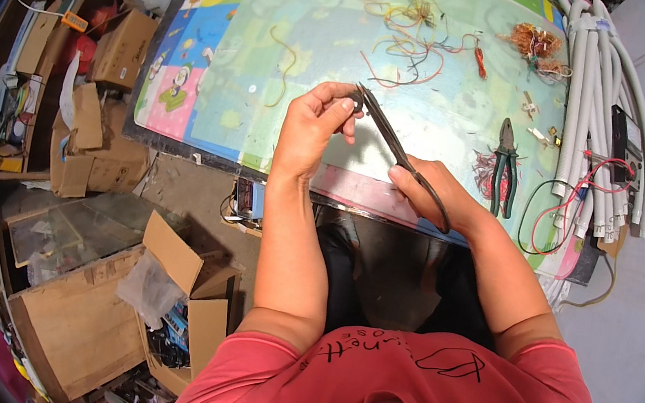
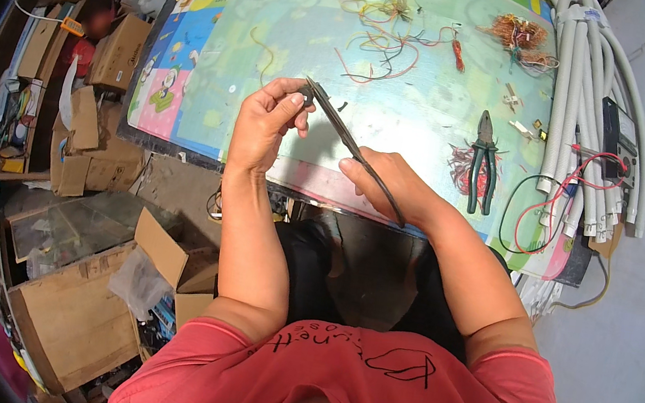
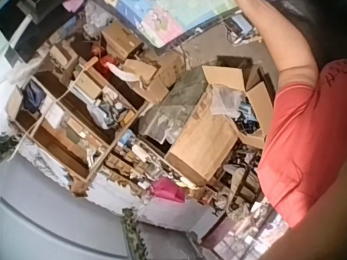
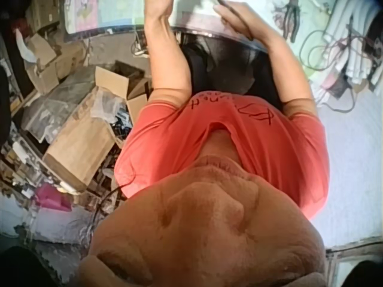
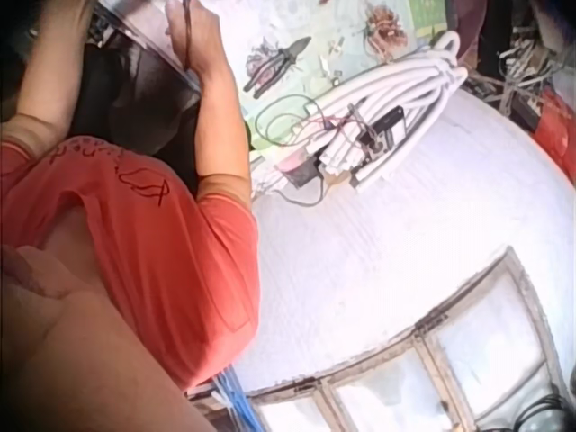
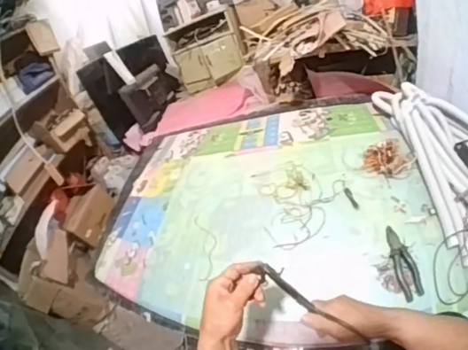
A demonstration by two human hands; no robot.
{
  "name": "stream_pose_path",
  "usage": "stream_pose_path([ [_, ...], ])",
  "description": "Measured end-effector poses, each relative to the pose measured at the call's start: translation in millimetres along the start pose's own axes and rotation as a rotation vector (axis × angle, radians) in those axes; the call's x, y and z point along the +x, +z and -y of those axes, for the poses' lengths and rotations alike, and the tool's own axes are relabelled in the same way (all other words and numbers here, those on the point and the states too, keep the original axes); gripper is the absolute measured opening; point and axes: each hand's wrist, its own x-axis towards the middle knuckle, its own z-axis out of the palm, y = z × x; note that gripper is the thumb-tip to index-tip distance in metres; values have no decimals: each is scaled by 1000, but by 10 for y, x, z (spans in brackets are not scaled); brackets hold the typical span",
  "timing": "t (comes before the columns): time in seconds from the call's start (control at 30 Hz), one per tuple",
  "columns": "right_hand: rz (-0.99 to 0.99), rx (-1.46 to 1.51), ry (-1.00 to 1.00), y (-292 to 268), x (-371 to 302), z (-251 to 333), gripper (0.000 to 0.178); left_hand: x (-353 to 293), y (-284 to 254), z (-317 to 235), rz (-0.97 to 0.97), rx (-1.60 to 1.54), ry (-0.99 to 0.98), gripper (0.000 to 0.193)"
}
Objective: The person twists copper wires together by hand and inserts them into a small black plastic housing. They then use scissors to trim the wire ends and pliers to adjust the connection.
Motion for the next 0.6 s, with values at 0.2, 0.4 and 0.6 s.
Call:
stream_pose_path([
  [0.2, -113, -74, -43, 39, 53, -64, 48, 2, 58, 7, 41, -20, -88, 21],
  [0.4, -87, 13, 35, 20, 59, -62, 54, 16, 72, 13, 28, -17, -157, 18],
  [0.6, -51, 198, 191, 147, 137, -137, 60, 64, 14, 104, 10, 54, -167, 16],
])
